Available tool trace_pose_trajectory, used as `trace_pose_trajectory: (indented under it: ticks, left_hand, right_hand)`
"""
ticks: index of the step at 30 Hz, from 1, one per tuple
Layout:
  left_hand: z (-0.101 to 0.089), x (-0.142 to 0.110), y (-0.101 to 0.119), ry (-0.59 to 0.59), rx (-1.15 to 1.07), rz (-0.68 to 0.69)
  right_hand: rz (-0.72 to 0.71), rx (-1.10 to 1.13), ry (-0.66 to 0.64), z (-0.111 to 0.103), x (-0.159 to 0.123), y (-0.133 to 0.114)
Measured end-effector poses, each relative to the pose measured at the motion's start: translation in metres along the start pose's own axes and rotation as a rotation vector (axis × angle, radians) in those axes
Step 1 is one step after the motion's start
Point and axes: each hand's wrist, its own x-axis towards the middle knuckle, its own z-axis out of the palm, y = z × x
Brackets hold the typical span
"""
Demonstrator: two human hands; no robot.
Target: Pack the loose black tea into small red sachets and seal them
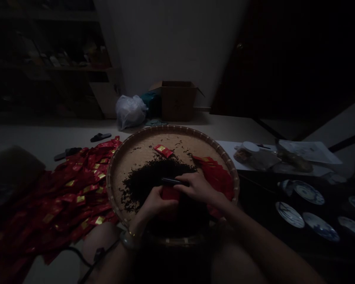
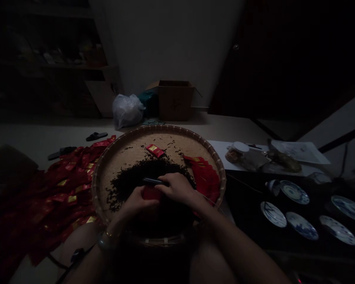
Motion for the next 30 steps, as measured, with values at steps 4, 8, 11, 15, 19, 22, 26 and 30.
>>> trace_pose_trajectory:
  ticks: [4,8,11,15,19,22,26,30]
  left_hand:
    - [0.001,0.0,-0.001,0.034,-0.049,-0.023]
    - [0.002,-0.001,0.0,0.035,-0.084,-0.028]
    - [0.003,-0.001,0.001,0.032,-0.058,-0.043]
    - [0.002,-0.001,0.0,0.051,0.003,-0.024]
    - [0.001,0.0,-0.003,0.047,0.032,-0.004]
    - [0.001,0.002,-0.004,0.058,0.011,0.012]
    - [0.0,0.003,0.0,0.152,-0.076,0.14]
    - [-0.002,0.003,0.003,0.208,-0.033,0.2]
  right_hand:
    - [-0.03,0.079,0.029,-0.003,-0.004,0.008]
    - [-0.018,0.108,0.0,-0.003,-0.008,0.014]
    - [-0.024,0.068,-0.035,-0.003,-0.008,0.01]
    - [-0.048,-0.005,-0.032,-0.002,-0.005,0.004]
    - [-0.064,-0.049,-0.013,-0.001,-0.005,0.004]
    - [-0.095,-0.06,-0.022,0.0,-0.006,0.004]
    - [-0.11,-0.096,-0.045,0.0,-0.006,0.002]
    - [-0.115,-0.151,-0.044,0.001,-0.007,0.0]
